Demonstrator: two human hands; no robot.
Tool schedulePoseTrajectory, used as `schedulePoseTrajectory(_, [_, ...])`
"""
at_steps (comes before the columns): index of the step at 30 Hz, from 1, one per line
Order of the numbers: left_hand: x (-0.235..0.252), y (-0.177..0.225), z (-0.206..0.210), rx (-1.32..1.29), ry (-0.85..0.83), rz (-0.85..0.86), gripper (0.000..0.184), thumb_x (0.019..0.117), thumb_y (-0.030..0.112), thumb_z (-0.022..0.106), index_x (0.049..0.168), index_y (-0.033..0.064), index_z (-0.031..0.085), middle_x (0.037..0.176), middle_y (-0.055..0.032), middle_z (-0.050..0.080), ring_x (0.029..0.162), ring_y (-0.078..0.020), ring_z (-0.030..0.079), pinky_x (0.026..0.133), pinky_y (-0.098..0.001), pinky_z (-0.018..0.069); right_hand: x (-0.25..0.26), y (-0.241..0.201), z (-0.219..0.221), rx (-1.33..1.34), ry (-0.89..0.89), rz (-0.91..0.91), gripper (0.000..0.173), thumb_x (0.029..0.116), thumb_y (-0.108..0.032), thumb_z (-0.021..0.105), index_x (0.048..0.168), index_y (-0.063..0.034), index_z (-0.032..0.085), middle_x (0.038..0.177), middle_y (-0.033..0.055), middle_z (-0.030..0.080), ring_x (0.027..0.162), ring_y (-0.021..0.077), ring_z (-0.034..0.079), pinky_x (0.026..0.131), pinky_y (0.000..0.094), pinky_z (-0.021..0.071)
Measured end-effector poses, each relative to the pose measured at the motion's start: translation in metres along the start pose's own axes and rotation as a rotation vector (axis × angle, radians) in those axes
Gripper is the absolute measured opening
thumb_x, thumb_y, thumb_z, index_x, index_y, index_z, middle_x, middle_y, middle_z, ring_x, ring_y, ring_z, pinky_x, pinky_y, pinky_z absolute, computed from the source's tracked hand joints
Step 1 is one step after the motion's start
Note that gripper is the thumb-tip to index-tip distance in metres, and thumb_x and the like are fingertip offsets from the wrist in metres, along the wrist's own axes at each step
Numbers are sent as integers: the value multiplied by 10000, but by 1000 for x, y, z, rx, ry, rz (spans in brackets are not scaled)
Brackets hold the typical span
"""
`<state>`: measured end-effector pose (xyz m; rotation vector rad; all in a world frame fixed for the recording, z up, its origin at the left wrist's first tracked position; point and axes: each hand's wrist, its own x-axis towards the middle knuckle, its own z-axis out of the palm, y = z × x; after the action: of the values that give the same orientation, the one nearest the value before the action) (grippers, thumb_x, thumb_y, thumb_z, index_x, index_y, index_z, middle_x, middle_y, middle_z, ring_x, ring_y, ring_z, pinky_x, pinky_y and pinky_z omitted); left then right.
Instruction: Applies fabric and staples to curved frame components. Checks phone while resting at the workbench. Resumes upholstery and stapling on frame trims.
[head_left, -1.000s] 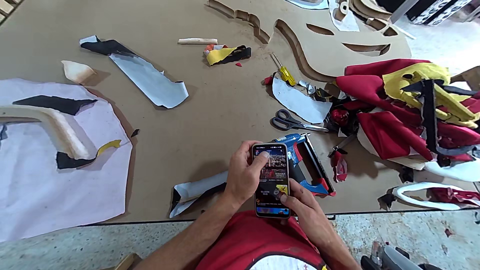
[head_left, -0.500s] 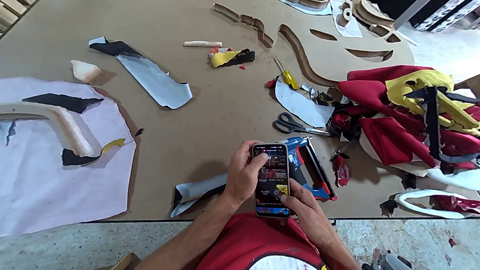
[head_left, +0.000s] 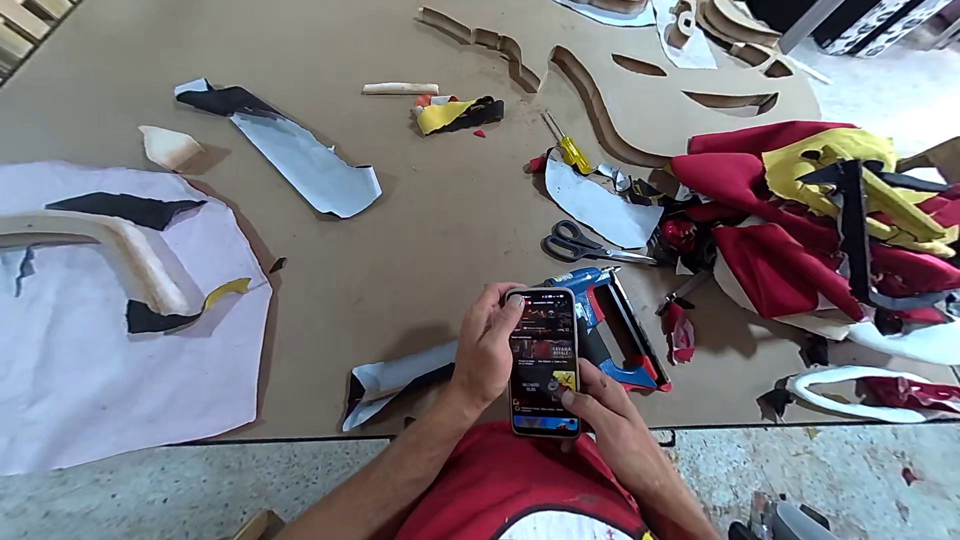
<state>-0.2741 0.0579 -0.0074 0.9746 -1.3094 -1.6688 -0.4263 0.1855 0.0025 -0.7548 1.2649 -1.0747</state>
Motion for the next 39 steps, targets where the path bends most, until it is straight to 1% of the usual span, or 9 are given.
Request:
schedulePoseTrajectory(6, [1, 2, -1, -38, -9, 7, 405, 1081, 235, 322, 1289, 64, 625, 1035, -122, 732, 911, -209, 724, 795, -376, 616, 0, -1, 0, -5, -17, -1, 317, 1007, -131, 459, 1273, -23, 593, 1082, 101, 732, 878, 200, 739, 594, 347, 628])
schedulePoseTrajectory(11, [1, -1, -3, -147, -42, 24, 518, 1075, 377, 276, 1345, 76, 600, 1099, -155, 728, 993, -242, 725, 882, -418, 612, 2, -1, -2, 104, -46, 6, 319, 1022, -174, 459, 1274, -37, 596, 1097, 113, 730, 882, 220, 738, 590, 371, 625])
schedulePoseTrajectory(14, [0, -1, -1, -205, -68, 44, 517, 1071, 424, 371, 1387, 54, 547, 1141, -178, 710, 1025, -263, 721, 913, -440, 611, 4, 1, -1, 205, -39, 36, 378, 1042, -267, 415, 1281, -53, 615, 1109, 129, 727, 906, 233, 736, 605, 390, 629])
schedulePoseTrajectory(17, [0, 6, 8, -121, 18, 47, 391, 970, 193, 545, 1299, -16, 553, 1063, -167, 723, 954, -245, 738, 846, -400, 633, 2, 1, 2, 115, -16, 17, 353, 1051, -257, 423, 1265, -64, 627, 1081, 88, 738, 868, 195, 739, 592, 360, 626])
schedulePoseTrajectory(19, [1, 9, 11, -53, 72, 19, 374, 914, 152, 605, 1244, -20, 568, 998, -161, 735, 900, -242, 750, 789, -382, 647, 0, 1, 4, 43, -21, 7, 324, 1058, -232, 438, 1263, -68, 626, 1076, 73, 740, 863, 186, 739, 601, 355, 627])
schedulePoseTrajectory(29, [-5, 7, 21, 237, 194, -24, 502, 822, 383, 787, 1190, 90, 611, 918, -53, 746, 820, -164, 752, 722, -348, 656, -7, 8, 7, -50, -7, -52, 321, 1054, -236, 468, 1286, -75, 621, 1096, 57, 740, 906, 173, 737, 663, 355, 633])
schedulePoseTrajectory(32, [-7, 7, 21, 255, 205, -24, 457, 844, 395, 754, 1162, 96, 619, 888, -37, 742, 798, -157, 748, 706, -350, 652, -8, 10, 7, -64, -4, -56, 326, 1047, -238, 471, 1284, -77, 625, 1100, 49, 743, 925, 162, 738, 691, 354, 638])
schedulePoseTrajectory(35, [-8, 3, 17, 106, 161, 11, 401, 954, 378, 582, 1178, 48, 626, 934, -92, 724, 855, -203, 734, 769, -394, 634, -9, 11, 6, -47, -12, -37, 326, 1054, -251, 467, 1285, -81, 623, 1114, 51, 741, 945, 174, 738, 694, 362, 642])
schedulePoseTrajectory(39, [-7, 1, 16, -60, 112, 22, 399, 1026, 304, 417, 1238, 26, 607, 1015, -142, 712, 929, -231, 719, 846, -412, 617, -9, 6, 4, 34, 7, 10, 376, 1072, -263, 376, 1282, -78, 628, 1082, 70, 739, 881, 189, 740, 601, 365, 631])
